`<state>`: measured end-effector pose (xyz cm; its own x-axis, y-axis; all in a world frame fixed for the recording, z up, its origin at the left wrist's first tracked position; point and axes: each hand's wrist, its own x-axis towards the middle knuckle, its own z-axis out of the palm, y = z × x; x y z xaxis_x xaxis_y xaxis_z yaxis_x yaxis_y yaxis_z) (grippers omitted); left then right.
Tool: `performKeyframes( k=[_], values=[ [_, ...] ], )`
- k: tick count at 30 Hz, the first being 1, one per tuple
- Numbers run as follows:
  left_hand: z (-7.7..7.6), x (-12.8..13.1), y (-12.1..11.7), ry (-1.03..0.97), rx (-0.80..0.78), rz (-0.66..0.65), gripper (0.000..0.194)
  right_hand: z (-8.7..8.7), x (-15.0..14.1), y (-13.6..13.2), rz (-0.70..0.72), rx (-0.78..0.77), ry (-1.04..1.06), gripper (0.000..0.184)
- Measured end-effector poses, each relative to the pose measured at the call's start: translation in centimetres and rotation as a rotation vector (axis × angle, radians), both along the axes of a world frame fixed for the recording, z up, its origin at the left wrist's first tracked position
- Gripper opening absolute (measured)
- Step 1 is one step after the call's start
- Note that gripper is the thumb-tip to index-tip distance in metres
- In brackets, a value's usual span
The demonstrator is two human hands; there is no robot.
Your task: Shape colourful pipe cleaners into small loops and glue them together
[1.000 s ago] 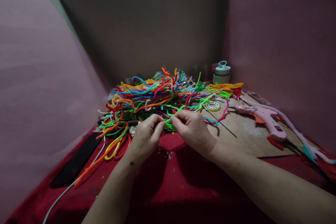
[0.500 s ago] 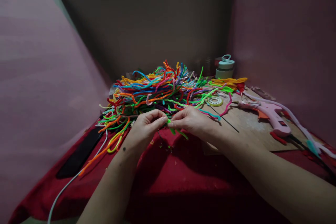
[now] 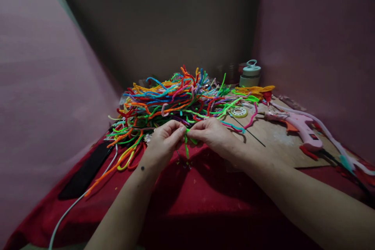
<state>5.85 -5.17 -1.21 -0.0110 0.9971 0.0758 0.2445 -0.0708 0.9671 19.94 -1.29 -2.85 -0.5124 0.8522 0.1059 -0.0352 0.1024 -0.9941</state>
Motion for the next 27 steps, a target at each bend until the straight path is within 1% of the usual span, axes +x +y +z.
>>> performKeyframes(
  k=[4, 8, 11, 13, 14, 18, 20, 23, 27],
  values=[
    [0.0, 0.1, -0.1, 0.117, 0.074, 0.064, 0.018, -0.3, -0.2, 0.0, 0.075, -0.159, 0.098, 0.017],
    [0.0, 0.1, -0.1, 0.229, 0.144, 0.077, 0.016, -0.6, -0.1, -0.2, 0.189, -0.291, 0.166, 0.016],
    [0.0, 0.0, -0.1, 0.309, 0.212, 0.09, 0.015, -0.7, -0.1, -0.2, 0.251, -0.345, 0.173, 0.012],
    [0.0, -0.1, 0.0, 0.318, 0.224, 0.101, 0.015, -0.6, -0.1, -0.3, 0.261, -0.324, 0.15, 0.013],
    [0.0, -0.2, 0.0, 0.283, 0.205, 0.093, 0.015, -0.5, -0.1, -0.4, 0.259, -0.306, 0.137, 0.015],
    [0.0, -0.5, 0.1, 0.01, 0.019, -0.029, 0.019, 0.2, 0.0, -0.8, 0.249, -0.273, 0.093, 0.02],
    [0.1, -0.6, 0.2, -0.043, -0.041, -0.074, 0.021, 0.4, 0.0, -1.0, 0.274, -0.275, 0.077, 0.021],
    [0.3, -0.5, 0.1, 0.001, -0.035, -0.045, 0.021, 0.2, -0.2, -1.2, 0.308, -0.245, 0.064, 0.021],
    [0.6, -0.4, 0.0, 0.141, 0.044, 0.027, 0.021, -0.3, -0.3, -1.0, 0.297, -0.133, 0.033, 0.024]
  ],
)
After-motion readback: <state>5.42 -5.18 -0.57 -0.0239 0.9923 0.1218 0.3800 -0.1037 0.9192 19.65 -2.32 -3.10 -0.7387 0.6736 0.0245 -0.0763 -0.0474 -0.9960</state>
